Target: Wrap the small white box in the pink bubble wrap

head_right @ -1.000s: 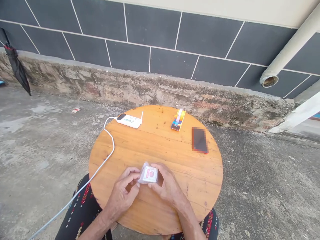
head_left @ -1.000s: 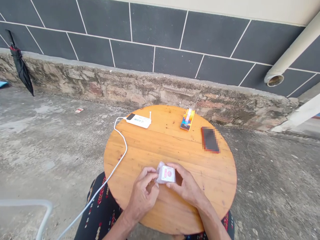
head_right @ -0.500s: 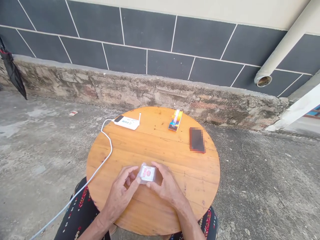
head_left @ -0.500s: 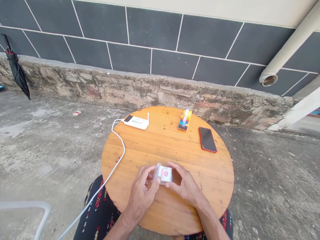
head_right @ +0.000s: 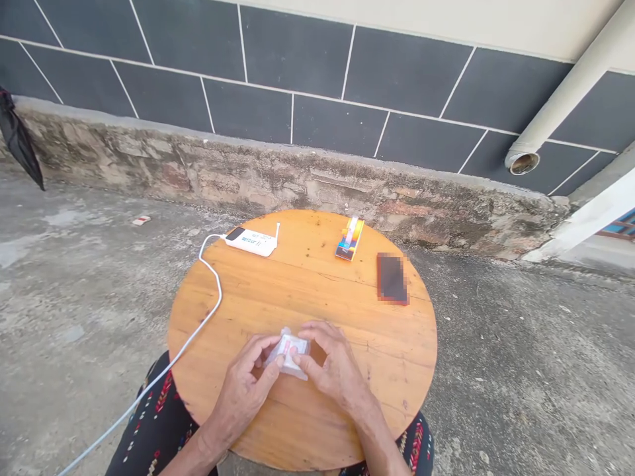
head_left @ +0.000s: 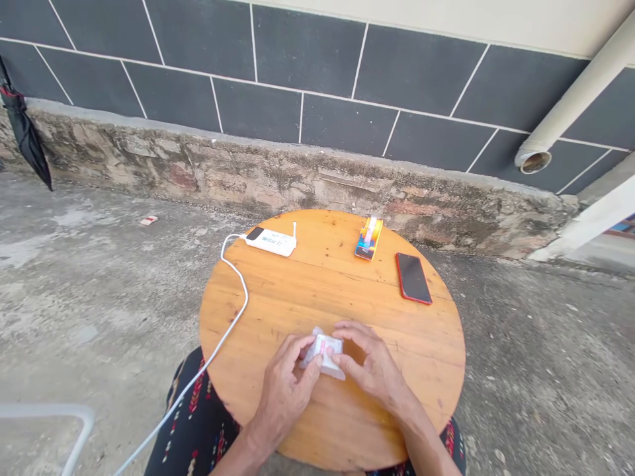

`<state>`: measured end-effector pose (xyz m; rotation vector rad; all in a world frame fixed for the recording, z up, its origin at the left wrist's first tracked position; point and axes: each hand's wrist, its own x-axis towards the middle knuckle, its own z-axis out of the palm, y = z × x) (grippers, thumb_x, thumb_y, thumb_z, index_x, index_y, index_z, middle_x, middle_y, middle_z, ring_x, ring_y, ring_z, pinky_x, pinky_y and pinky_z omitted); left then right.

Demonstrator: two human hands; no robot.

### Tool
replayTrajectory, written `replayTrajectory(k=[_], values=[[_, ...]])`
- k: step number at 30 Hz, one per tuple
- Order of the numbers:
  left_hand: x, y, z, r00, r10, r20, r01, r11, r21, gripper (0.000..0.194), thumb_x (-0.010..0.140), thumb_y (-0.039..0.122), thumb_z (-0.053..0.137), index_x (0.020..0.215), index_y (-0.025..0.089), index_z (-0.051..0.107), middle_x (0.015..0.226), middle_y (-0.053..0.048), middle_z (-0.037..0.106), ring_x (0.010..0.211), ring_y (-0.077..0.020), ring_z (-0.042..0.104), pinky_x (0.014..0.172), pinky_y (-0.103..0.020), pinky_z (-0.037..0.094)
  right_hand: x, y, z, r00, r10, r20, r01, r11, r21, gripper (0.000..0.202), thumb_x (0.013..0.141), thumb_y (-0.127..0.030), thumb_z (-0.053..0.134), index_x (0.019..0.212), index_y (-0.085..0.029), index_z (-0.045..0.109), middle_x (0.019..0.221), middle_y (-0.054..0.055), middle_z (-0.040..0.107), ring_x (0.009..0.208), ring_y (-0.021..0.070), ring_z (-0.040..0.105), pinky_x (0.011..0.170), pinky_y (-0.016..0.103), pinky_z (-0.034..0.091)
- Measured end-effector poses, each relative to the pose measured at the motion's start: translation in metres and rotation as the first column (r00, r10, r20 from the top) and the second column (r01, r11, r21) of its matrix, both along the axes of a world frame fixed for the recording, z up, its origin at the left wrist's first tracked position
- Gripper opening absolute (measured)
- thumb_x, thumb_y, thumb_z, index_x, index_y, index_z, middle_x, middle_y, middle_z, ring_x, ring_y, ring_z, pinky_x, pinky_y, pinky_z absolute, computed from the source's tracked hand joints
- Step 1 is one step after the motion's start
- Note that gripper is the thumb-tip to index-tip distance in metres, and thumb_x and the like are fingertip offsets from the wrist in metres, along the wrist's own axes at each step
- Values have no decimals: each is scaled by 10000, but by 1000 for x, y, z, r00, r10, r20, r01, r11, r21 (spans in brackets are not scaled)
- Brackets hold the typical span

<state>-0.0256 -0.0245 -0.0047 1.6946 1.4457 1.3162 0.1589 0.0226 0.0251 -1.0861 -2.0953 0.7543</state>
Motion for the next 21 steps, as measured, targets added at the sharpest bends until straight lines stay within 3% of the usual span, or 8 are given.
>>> replayTrajectory(k=[5, 9, 15, 21], values=[[0, 0, 1, 1000, -11, 12, 11, 1000, 6, 216, 877, 258, 524, 1072, 203, 598, 986, -56, 631, 873, -169, 591, 740, -274, 490, -13, 7, 6, 997, -27, 71, 24, 999, 38, 98, 843, -251, 603, 917, -230, 665, 1113, 60, 656, 1042, 230, 590, 907, 376, 410], [0, 0, 0, 1000, -15, 14, 15, 1000, 23, 203, 866, 232, 526, 1052, 201, 600, 987, -57, 629, 899, -173, 594, 749, -273, 495, -20, 15, 10, 999, -33, 28, 32, 999, 11, 173, 882, -200, 508, 780, -210, 647, 977, 38, 687, 905, 189, 625, 834, 323, 422], [0, 1, -2, 1000, -2, -11, 2, 999, 50, 212, 847, 204, 533, 1051, 204, 590, 967, -47, 622, 861, -165, 588, 740, -276, 493, -21, 18, 11, 978, -123, -166, 95, 981, -167, 201, 890, -282, 501, 754, -187, 614, 885, 38, 666, 790, 157, 604, 689, 238, 447], [2, 6, 3, 999, 37, -37, -33, 996, 86, 304, 796, 155, 541, 1095, 204, 558, 1013, -55, 605, 927, -184, 582, 774, -298, 494, -19, 24, 30, 967, -141, -210, 114, 984, -137, 201, 862, -315, 535, 731, -181, 607, 881, 46, 666, 814, 167, 597, 730, 255, 442]])
